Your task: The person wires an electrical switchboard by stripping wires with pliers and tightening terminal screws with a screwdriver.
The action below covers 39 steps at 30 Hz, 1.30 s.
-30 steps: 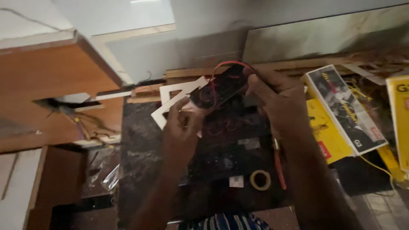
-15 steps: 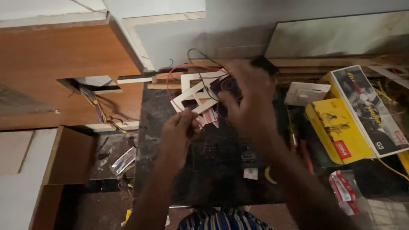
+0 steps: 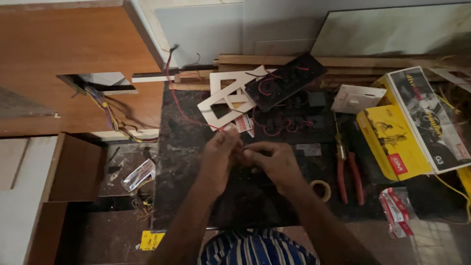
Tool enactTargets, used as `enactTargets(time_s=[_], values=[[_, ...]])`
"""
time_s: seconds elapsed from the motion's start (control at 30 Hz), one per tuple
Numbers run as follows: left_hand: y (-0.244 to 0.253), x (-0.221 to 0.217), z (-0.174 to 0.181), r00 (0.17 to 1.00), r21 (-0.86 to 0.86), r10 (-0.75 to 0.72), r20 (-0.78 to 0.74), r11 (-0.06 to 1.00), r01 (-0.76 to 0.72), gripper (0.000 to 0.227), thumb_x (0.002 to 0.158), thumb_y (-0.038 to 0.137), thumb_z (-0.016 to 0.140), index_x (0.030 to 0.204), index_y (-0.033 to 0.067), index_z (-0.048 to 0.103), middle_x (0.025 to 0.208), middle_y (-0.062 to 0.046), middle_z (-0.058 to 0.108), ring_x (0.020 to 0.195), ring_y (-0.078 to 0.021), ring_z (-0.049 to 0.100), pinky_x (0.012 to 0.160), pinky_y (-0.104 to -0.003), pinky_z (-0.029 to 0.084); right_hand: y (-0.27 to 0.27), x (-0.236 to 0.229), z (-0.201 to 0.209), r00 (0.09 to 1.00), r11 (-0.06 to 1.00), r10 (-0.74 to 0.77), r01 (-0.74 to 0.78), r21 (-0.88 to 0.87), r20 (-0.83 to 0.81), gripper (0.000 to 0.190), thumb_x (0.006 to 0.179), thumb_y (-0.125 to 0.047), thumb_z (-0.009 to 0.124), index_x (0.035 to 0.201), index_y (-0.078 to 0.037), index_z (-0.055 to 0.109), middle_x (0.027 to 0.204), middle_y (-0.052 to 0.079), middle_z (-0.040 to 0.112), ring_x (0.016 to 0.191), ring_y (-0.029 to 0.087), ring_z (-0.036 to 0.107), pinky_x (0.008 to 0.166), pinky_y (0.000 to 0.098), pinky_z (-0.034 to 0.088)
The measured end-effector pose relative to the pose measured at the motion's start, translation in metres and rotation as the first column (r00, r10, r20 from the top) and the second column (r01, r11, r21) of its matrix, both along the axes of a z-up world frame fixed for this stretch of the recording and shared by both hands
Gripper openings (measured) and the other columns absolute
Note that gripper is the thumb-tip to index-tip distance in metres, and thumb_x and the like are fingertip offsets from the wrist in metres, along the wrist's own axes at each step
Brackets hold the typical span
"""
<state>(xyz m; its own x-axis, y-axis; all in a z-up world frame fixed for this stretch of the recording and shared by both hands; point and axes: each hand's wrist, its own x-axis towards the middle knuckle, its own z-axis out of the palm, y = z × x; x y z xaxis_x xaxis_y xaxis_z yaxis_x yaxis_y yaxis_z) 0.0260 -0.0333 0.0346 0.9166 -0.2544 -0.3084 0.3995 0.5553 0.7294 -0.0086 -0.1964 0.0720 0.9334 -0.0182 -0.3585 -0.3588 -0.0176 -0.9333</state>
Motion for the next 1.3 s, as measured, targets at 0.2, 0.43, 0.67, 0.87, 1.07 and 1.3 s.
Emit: enactTargets(time_s=[0.2,0.43,0.67,0.87,1.07,1.3], values=[[-0.017,0.014,-0.006,0.988,0.204,0.137,-0.066,0.971,-0.121,0.025,0.099,0.025,0.066,0.09,0.0024,0.063,0.075,-0.005,0.064,0.064,-0.014,0.06,0.059,-0.029,0.051,-0.001,-0.016,-0.016,0.791,0.911,0.01,0.244,-0.332,0.611,0.015,0.091,-0.01,0.075,0.101,-0.001,0.078,0.094,0.01,0.079,0.082,0.015,0.075,0.072,0.024,0.059],[0.008,0.038,-0.025,0.981,0.113,0.159,-0.11,0.983,-0.147,0.024,0.101,0.024,0.064,0.09,0.0034,0.061,0.081,-0.006,0.066,0.066,-0.0132,0.06,0.061,-0.029,0.053,-0.025,0.007,-0.015,0.645,0.888,0.146,0.249,-0.387,0.75,0.014,0.099,-0.006,0.068,0.11,-0.003,0.076,0.107,0.019,0.073,0.089,0.02,0.074,0.072,0.0218,0.061],[0.0,0.029,-0.046,0.993,-0.016,0.09,-0.076,0.996,-0.091,0.025,0.104,0.024,0.061,0.096,0.0003,0.063,0.085,-0.007,0.065,0.073,-0.0152,0.063,0.068,-0.03,0.056,-0.01,0.012,-0.001,0.913,0.785,0.065,0.202,-0.586,0.402,0.028,0.083,-0.021,0.084,0.102,-0.002,0.079,0.091,0.013,0.081,0.076,0.017,0.077,0.068,0.0292,0.057],[-0.003,0.024,-0.028,0.996,-0.159,0.023,-0.085,0.987,-0.037,0.025,0.102,0.024,0.061,0.093,0.0011,0.065,0.083,-0.007,0.067,0.073,-0.0163,0.063,0.069,-0.03,0.055,-0.008,0.008,-0.01,0.947,0.954,0.165,-0.082,-0.29,0.275,0.022,0.089,-0.021,0.077,0.106,-0.006,0.08,0.088,0.012,0.081,0.073,0.013,0.072,0.068,0.0292,0.056],[-0.005,0.002,0.03,0.949,0.945,-0.163,0.269,0.237,-0.227,0.036,0.087,0.039,0.081,0.094,0.0042,0.073,0.088,-0.013,0.074,0.079,-0.0236,0.07,0.073,-0.038,0.054,-0.038,0.02,-0.013,0.829,0.745,0.29,0.118,-0.657,0.477,0.02,0.083,-0.024,0.08,0.1,-0.012,0.081,0.086,0.009,0.075,0.079,0.026,0.07,0.071,0.0379,0.054],[-0.019,0.003,0.037,0.562,0.757,-0.54,0.627,0.593,-0.275,0.026,0.09,0.012,0.067,0.113,0.0013,0.07,0.099,-0.02,0.074,0.093,-0.0374,0.071,0.077,-0.043,0.054,-0.046,0.013,-0.001,0.664,0.535,0.519,0.239,-0.81,0.538,0.013,0.08,-0.017,0.075,0.092,-0.016,0.08,0.088,0.008,0.071,0.09,0.034,0.065,0.077,0.0464,0.053]])
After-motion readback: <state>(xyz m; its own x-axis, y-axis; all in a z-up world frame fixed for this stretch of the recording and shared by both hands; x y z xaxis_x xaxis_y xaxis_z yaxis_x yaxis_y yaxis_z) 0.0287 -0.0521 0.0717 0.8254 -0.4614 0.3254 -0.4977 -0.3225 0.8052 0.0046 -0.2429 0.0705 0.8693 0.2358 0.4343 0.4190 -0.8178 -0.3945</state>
